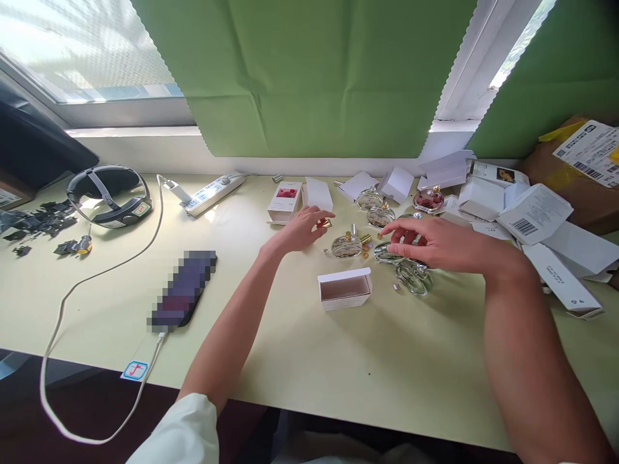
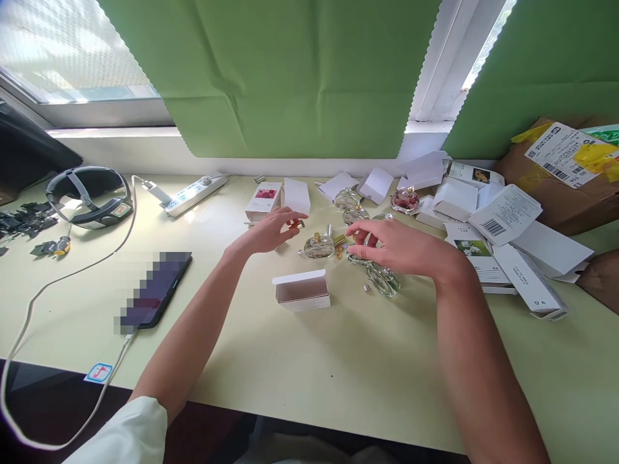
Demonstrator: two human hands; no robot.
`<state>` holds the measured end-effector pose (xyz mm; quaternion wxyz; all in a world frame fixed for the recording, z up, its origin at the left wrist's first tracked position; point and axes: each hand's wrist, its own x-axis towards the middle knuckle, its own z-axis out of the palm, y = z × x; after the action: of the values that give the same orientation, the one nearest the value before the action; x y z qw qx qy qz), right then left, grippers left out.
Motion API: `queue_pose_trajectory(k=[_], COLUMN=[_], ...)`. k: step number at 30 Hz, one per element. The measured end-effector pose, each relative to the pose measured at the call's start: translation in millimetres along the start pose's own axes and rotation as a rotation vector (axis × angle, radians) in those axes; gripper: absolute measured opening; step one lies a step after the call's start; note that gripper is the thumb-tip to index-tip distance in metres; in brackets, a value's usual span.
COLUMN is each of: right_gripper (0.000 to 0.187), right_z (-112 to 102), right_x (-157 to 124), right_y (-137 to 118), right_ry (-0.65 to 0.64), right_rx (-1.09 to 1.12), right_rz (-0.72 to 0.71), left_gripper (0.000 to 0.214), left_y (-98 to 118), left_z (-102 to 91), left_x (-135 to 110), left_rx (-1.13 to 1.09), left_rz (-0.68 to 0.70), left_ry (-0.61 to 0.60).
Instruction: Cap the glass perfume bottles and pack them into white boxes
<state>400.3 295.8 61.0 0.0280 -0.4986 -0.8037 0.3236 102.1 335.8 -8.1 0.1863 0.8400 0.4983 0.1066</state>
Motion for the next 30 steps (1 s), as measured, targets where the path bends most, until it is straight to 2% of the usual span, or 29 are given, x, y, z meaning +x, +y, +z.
queue_pose_trajectory(k=[2,5,9,16,19,21,25,30], right_gripper=[0.051,0.051,0.051,0.051,0.05,0.049,0.049,0.047], right_z=[0,0,1,2,2,2,3,3], right_x=[0,0,1,4,4,3,3,3], right_y=[-1,-2,0,1,0,0,0,1], right_ry=[-0.003,-0.003,-0.003,-0.009,-0.005,0.0,0.008,0.014], right_rx=[0.008,0.006,-0.009,0.008,0.006,0.005,0.002,-0.01], right_rz=[0.002,-0.004,-0.013,-0.021,-0.023,-0.029,-0.029,-0.026], left_gripper=[0.034,0.028,0.027,0.029,0.035,0.036,0.022,0.029], left_y=[12,29,41,45,45,45,45,45], left_z=[-6.9,-15.8,-23.7,-27.3,-27.1,-26.4,-24.4,-22.2], left_x=[-2,-6,-9,-14,-14,-14,-12,-10], left_rx=[-0.12,-0.236,-0.317,-0.352,-0.348,-0.333,-0.266,-0.195], left_rz=[0.061,0.08,0.101,0.166,0.136,0.109,0.105,0.159], left_ry=[0.06,0.108,0.1,0.062,0.053,0.086,0.144,0.169])
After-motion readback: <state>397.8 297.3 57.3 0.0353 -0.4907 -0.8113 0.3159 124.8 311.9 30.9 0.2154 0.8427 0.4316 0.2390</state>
